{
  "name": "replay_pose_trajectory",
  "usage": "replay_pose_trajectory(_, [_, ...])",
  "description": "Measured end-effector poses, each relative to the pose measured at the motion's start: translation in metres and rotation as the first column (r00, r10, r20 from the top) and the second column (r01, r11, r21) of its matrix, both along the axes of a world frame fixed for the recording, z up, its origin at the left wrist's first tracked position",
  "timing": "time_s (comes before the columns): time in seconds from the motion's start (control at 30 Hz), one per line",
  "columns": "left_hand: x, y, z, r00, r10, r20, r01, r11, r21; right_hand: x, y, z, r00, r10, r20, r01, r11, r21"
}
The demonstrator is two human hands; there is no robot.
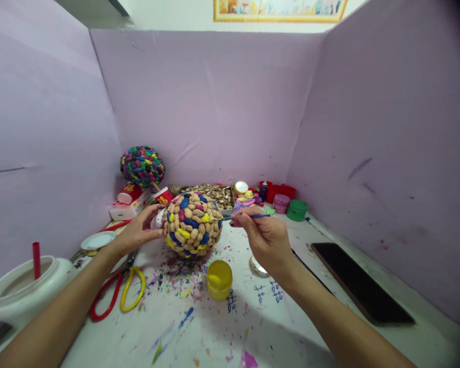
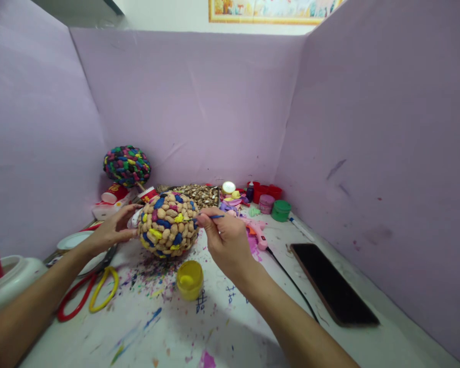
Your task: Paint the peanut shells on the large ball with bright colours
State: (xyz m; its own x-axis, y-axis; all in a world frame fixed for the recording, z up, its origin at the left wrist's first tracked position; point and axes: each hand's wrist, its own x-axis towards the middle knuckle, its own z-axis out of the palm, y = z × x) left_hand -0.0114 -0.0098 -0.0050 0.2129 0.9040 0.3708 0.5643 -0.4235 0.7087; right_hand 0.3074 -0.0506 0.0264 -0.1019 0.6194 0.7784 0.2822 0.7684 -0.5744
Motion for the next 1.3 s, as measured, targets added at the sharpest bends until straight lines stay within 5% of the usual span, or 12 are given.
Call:
replay_pose_trajectory(0.37, [-0.001, 0.001, -0.001, 0.996, -0.036, 0.077, 0.039, 0.998, -0.042, 0.000, 0.004, -0.003, 0.999, -0.039, 0.010, 0.039, 0.999, 0.011])
replay_pose_trajectory(1.3, [-0.015, 0.008, -0.011, 0.993, 0.006, -0.115, 0.001, 0.998, 0.062, 0.001, 0.002, 0.000, 0.998, -0.042, -0.056, 0.042, 0.999, -0.002])
